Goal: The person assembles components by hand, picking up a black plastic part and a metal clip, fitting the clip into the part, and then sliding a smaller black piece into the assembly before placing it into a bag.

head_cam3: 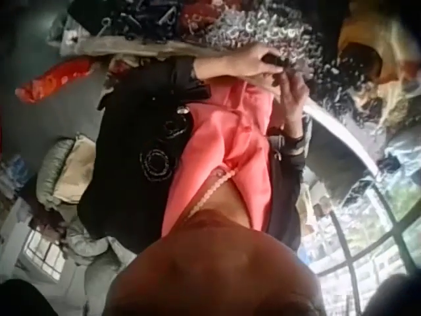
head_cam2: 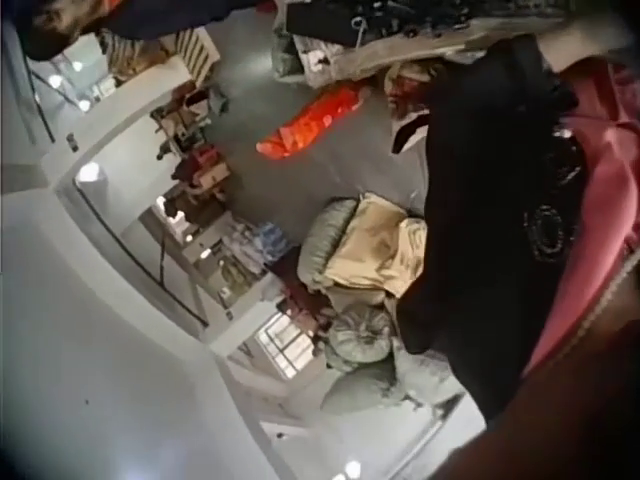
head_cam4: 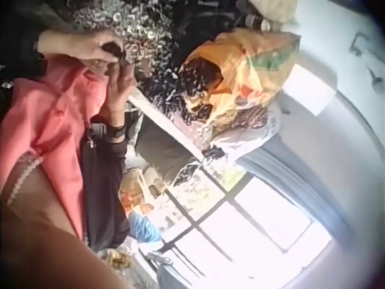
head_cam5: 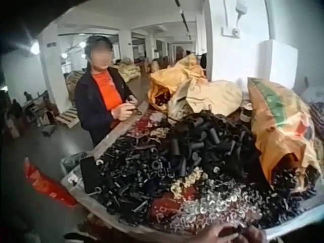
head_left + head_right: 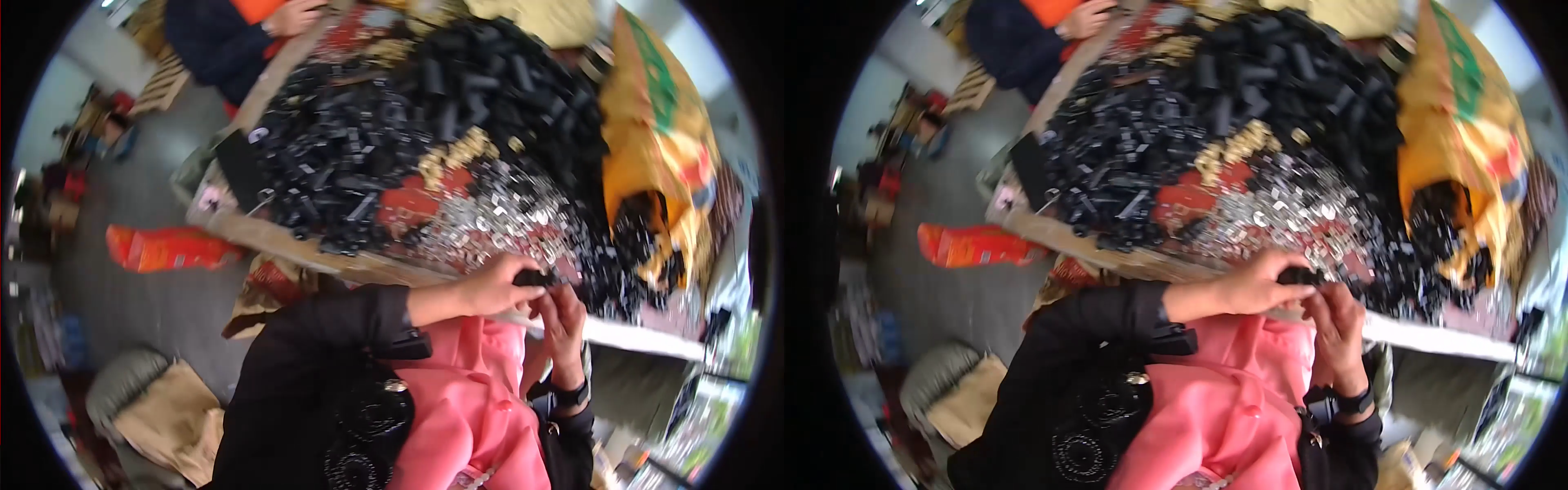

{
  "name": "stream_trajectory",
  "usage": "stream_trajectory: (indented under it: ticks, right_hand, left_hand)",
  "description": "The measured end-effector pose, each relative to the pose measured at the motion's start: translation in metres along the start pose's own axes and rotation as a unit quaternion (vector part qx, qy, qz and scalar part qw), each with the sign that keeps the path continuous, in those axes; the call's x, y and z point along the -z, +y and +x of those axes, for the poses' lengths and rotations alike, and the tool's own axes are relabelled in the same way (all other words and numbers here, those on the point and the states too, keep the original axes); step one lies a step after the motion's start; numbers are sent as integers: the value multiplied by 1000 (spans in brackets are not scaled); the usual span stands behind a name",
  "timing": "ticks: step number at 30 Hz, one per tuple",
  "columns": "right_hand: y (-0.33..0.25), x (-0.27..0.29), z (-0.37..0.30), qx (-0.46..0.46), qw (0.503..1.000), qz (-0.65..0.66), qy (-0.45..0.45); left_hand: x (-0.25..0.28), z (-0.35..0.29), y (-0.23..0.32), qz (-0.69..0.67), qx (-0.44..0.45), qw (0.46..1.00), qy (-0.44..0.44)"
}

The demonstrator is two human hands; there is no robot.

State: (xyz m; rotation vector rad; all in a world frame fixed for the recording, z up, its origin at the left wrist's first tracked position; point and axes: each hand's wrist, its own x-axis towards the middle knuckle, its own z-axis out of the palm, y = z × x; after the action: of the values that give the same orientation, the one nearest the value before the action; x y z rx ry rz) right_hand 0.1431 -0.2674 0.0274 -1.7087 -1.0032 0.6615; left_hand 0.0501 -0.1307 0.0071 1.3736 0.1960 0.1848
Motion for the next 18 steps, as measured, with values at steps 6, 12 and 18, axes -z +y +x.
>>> stream_trajectory:
  ticks: [6,12,18]
  right_hand:
    - [9,-11,15,71,996,50,-28]
    - [13,-17,15,101,989,92,-49]
    - [9,-19,-1,95,985,133,-60]
  left_hand:
    - [6,-10,2,-31,-33,997,67]
    - [-2,-22,-4,-64,-16,991,115]
    - [-15,-41,3,-96,18,989,111]
